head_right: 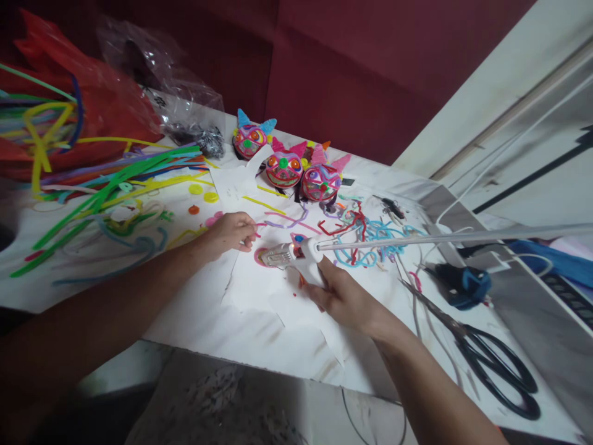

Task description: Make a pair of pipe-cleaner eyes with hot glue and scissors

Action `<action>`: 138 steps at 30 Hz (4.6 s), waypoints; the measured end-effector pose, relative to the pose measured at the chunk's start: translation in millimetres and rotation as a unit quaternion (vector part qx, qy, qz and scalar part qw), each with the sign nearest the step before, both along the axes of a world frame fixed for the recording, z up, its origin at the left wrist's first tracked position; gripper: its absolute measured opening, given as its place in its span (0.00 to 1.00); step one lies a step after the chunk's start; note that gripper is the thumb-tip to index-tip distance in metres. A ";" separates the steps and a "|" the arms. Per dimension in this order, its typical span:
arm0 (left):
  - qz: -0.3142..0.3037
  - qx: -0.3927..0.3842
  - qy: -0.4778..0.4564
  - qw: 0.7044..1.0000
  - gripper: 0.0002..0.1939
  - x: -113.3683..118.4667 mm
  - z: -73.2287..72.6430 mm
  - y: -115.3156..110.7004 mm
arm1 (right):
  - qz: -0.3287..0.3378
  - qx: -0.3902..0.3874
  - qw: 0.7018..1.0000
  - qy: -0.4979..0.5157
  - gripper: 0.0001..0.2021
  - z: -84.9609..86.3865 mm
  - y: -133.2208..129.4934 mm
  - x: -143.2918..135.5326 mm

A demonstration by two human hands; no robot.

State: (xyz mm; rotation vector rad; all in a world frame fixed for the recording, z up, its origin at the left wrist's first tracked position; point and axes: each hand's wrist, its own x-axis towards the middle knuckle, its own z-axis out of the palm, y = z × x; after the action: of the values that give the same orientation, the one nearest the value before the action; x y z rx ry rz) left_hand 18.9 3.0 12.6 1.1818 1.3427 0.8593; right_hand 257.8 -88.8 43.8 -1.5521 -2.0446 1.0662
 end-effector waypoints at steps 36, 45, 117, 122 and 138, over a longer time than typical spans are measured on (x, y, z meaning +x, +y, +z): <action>0.001 0.002 0.004 1.000 0.07 -1.3 -3.8 2.1 | 0.003 0.060 0.998 0.000 0.12 -3.7 6.7 -2.3; 0.002 0.001 0.018 1.000 0.08 -0.2 -5.2 4.0 | 0.007 0.063 0.998 -0.025 0.11 -5.7 4.7 1.3; -0.276 0.331 0.426 0.795 0.11 -8.8 -2.2 -13.6 | -0.107 -0.069 0.986 0.111 0.17 -24.8 -5.9 7.3; -0.272 0.339 0.470 0.768 0.10 -8.3 -1.1 -16.1 | -0.112 -0.065 0.984 0.122 0.17 -24.0 -7.2 7.1; -0.341 0.354 0.575 0.654 0.10 -0.8 16.0 -30.9 | -0.121 -0.045 0.985 0.118 0.16 -17.4 -13.0 15.1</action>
State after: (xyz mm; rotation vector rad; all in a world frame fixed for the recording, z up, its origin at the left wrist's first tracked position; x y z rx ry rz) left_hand 18.0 -27.9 28.6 2.9336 1.2311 -0.1109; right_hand 272.9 -101.8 26.4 -1.5844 -1.6270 1.1973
